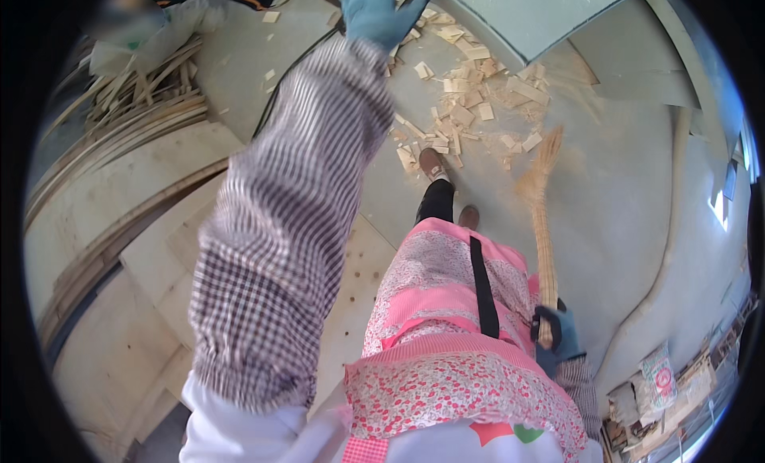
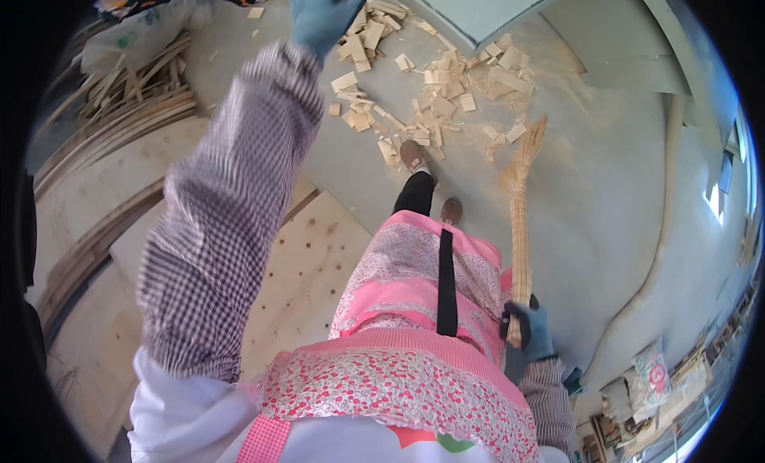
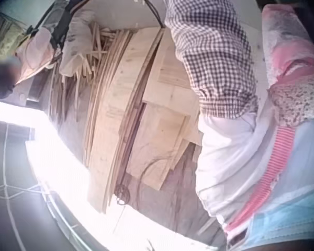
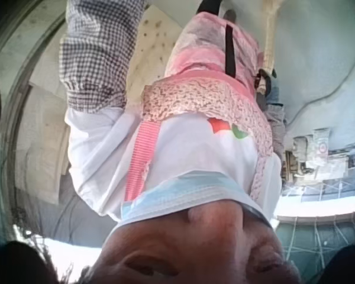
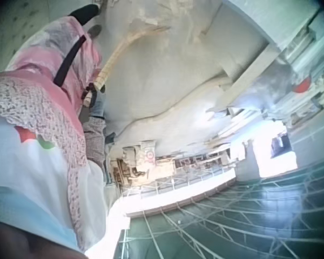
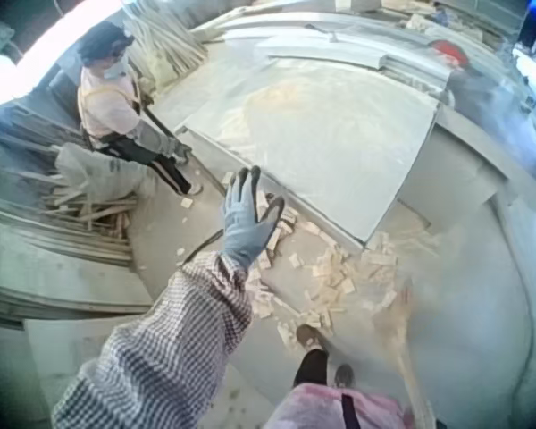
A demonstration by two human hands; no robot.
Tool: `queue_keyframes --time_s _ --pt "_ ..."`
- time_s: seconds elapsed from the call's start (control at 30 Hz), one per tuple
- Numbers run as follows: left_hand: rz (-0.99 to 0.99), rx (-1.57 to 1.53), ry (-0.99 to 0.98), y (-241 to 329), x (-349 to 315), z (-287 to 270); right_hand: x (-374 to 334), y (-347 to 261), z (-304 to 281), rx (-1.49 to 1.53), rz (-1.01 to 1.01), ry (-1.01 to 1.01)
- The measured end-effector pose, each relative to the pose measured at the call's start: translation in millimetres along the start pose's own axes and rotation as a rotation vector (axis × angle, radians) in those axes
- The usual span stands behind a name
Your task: The person sweeps scattered wood shavings on a workshop floor using a broom and a dustpan. They gather the debris into a pile and then scoop it into the dustpan. Another person is visible in the background working with wood.
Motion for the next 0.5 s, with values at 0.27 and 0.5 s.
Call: queue_keyframes --time_s 0.27,0.5 --pt "-0.933 -0.079 -0.058 57 -378 -105 -40 19 -15 -0.158 0.040 -0.101" --pt "-1.255 0.390 0.013 97 -554 -240 -47 2 60 -0.336 -0.072 -0.160"
Point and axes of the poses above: each hand's wrist, its own x-axis towards the middle knuckle, its own z-axis out of the palm, y = z × x, the point moved 2 cm from there along x, towards the middle knuckle, and after that the axes turned 11 degrees about z, right-handed, at the moved point
